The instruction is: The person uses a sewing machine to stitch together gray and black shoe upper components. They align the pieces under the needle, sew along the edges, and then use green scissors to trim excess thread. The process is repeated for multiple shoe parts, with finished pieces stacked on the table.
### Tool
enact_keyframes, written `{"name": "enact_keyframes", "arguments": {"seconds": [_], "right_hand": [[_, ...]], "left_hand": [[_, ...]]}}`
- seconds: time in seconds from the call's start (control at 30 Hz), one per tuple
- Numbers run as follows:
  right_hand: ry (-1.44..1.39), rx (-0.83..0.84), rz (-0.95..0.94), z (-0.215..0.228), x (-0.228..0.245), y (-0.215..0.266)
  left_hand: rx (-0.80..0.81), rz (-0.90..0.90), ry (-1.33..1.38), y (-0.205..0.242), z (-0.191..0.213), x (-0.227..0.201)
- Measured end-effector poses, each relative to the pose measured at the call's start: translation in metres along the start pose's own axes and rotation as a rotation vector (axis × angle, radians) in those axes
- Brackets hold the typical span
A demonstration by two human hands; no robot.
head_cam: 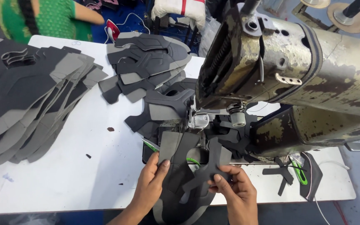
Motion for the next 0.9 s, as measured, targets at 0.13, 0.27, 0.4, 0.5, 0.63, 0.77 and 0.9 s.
{"name": "enact_keyframes", "arguments": {"seconds": [0.13, 0.27, 0.4, 0.5, 0.63, 0.77, 0.9], "right_hand": [[-0.124, -0.015, 0.038, 0.019, -0.049, -0.009], [-0.227, -0.006, 0.042, 0.0, -0.041, 0.001], [-0.212, 0.042, -0.046, -0.017, -0.052, 0.01], [-0.05, 0.084, -0.114, -0.021, -0.067, 0.009], [-0.103, 0.08, -0.125, -0.035, -0.067, 0.011], [-0.183, 0.073, -0.072, -0.056, -0.057, 0.012], [0.046, 0.096, 0.023, -0.066, -0.043, 0.019]], "left_hand": [[0.007, -0.063, 0.026, 0.002, -0.003, -0.003], [-0.008, 0.007, 0.002, 0.003, -0.004, 0.002], [-0.014, -0.049, 0.022, 0.002, -0.007, 0.0], [-0.064, -0.024, 0.002, 0.001, -0.008, 0.003], [-0.042, -0.071, 0.059, 0.005, -0.005, 0.017], [-0.017, -0.164, 0.165, 0.007, -0.011, 0.007], [0.004, -0.074, 0.087, 0.006, -0.013, 0.0]]}}
Point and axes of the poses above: each hand's wrist, its own y-axis away from the middle knuckle, its own z-axis out of the back of the hand, x = y × z, the point moved 1 cm from there along -y, towards the middle knuckle, and after that the axes turned 4 degrees about -y, right-handed, at the moved point
